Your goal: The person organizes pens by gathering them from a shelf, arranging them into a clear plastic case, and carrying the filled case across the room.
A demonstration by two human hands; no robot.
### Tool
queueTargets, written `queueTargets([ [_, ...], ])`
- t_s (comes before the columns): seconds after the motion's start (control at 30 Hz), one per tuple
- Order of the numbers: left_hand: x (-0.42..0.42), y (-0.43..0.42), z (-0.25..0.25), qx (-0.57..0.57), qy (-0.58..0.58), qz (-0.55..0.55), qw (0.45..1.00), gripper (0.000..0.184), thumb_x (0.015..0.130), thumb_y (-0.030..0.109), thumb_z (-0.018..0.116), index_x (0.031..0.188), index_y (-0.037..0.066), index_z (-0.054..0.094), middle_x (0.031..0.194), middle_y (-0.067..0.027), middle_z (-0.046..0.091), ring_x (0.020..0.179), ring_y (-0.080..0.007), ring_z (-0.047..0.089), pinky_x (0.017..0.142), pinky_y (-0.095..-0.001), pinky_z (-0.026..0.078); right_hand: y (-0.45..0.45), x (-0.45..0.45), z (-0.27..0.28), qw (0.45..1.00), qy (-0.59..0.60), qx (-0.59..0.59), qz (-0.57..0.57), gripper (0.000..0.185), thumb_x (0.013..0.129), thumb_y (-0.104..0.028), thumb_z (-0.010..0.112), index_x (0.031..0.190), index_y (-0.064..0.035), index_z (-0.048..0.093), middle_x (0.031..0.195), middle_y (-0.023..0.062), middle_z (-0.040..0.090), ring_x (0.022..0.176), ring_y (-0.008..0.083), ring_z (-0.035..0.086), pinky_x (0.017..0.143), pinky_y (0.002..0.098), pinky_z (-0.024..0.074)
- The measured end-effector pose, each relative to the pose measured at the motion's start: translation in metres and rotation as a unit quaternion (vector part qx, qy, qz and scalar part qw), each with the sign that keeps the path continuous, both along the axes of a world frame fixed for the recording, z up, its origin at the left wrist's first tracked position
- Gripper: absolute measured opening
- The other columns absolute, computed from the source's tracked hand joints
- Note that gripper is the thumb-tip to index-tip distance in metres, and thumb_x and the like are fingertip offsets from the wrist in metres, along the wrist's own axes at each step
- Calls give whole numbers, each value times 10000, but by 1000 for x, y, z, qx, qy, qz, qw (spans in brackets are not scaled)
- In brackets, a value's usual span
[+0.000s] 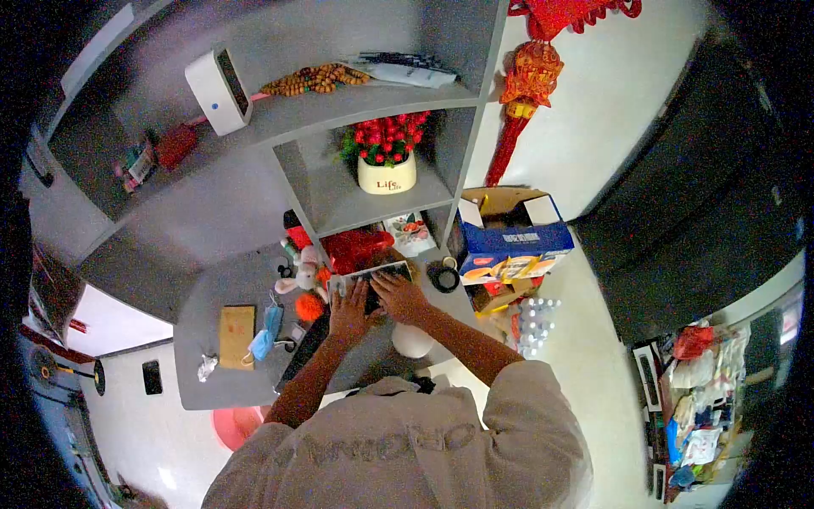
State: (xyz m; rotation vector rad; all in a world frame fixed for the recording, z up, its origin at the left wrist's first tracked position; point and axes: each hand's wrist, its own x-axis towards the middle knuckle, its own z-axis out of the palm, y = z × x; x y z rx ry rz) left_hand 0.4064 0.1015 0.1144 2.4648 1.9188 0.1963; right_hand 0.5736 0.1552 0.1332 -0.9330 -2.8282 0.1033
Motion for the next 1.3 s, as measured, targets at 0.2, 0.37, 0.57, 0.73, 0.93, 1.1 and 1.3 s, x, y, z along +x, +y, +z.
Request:
queueTargets([
  [0.2,-4,-7,-5,42,-22,10,999,684,874,503,334,1335,1,276,1398,-140,271,1299,-268,241,1037,-509,146,-5,11,-10,997,53,34,-35,476,827,-252,490,1212,24,441,1297,160,414,1223,287,359,1022,421,260],
  [0.37,1,1,22,116,-55,-15,992,659,862,457,403,1326,3,292,1394,-143,271,1298,-264,239,1037,-504,150,-5,14,8,993,96,48,-39,550,786,-253,523,1243,27,398,1327,175,365,1219,299,357,1020,431,266],
  [0.57,11,31,87,159,-58,-37,985,642,833,390,478,1312,-3,309,1365,-159,315,1274,-271,290,1023,-488,216,13,0,64,986,154,44,-44,604,718,-183,571,1245,40,379,1323,190,356,1190,333,377,981,421,327],
  [0.73,9,54,172,182,-141,-85,969,640,831,312,510,1325,-18,273,1378,-190,279,1294,-312,243,1045,-468,183,31,-3,142,959,259,109,-36,620,661,-86,591,1227,55,382,1242,219,434,1107,376,448,958,427,352],
  [0.93,10,79,273,317,-138,-120,931,602,822,273,514,1303,-28,313,1344,-199,330,1270,-323,285,1025,-442,248,56,-5,248,929,299,219,-12,599,664,-73,583,1221,48,397,1227,213,450,1114,354,452,955,427,355],
  [1.1,4,135,319,392,-23,-119,912,497,842,251,483,1255,-12,395,1300,-153,409,1227,-269,360,1015,-428,264,105,-6,299,905,253,340,-44,448,698,-73,559,1127,40,500,1154,201,517,1086,332,485,939,399,379],
  [1.3,-8,228,361,354,14,-96,930,429,849,229,476,1224,23,440,1254,-140,464,1183,-280,412,979,-453,308,203,-4,335,922,186,302,-152,413,729,-133,573,1107,18,505,1114,186,540,1060,315,499,893,383,412],
])
